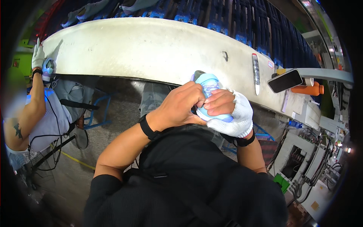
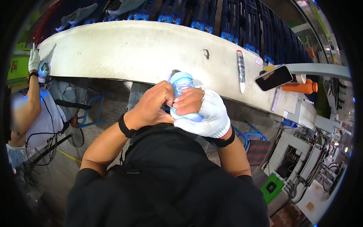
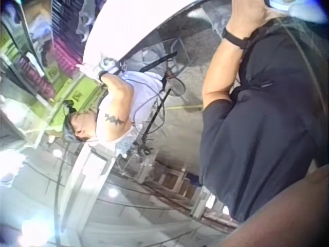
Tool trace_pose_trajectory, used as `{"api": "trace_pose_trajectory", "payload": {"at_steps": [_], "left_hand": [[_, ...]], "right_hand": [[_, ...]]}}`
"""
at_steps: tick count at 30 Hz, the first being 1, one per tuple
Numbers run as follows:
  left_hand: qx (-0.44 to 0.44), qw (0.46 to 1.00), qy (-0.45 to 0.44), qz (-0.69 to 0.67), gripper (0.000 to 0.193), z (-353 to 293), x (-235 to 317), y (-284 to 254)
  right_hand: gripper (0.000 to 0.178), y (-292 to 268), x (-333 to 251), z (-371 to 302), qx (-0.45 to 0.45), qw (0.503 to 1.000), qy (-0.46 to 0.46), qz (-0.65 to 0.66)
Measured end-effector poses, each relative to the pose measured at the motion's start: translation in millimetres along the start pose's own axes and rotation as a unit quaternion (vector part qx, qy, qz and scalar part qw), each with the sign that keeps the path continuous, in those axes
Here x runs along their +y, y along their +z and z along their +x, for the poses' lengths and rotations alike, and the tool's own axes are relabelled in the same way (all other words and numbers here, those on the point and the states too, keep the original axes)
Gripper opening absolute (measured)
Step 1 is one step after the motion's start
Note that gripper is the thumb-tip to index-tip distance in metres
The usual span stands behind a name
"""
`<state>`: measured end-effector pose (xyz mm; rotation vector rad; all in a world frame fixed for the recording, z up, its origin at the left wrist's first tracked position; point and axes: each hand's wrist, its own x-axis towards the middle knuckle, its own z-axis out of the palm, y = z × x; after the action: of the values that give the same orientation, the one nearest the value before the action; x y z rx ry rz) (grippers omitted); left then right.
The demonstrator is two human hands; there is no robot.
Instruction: Manually assemble shoe components at a factory workstation.
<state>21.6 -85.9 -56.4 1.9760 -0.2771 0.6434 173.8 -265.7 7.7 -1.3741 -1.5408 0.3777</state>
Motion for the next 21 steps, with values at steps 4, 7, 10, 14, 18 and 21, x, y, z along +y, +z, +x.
{"api": "trace_pose_trajectory", "payload": {"at_steps": [4, 7, 10, 14, 18, 21], "left_hand": [[0.026, 0.999, -0.043, -0.012, 0.064, -7, 6, 0], [0.026, 0.997, -0.069, -0.031, 0.06, -17, 5, -11], [0.002, 0.981, -0.115, 0.157, 0.067, -40, -9, -23], [0.007, 0.964, -0.131, 0.232, 0.068, -29, 7, -23], [0.038, 0.977, 0.032, 0.209, 0.055, -14, -1, -46], [0.083, 0.964, 0.092, 0.237, 0.056, 10, 17, -68]], "right_hand": [[0.053, 3, 1, -1, 0.009, 1.0, -0.018, 0.019], [0.053, 6, 8, -8, 0.069, 0.997, -0.029, 0.017], [0.044, 15, 17, -16, 0.163, 0.985, -0.03, 0.044], [0.054, 27, 21, -20, 0.378, 0.863, 0.114, 0.316], [0.08, 28, 20, 2, 0.443, 0.742, 0.285, 0.414], [0.084, 17, 27, 12, 0.345, 0.852, 0.289, 0.267]]}}
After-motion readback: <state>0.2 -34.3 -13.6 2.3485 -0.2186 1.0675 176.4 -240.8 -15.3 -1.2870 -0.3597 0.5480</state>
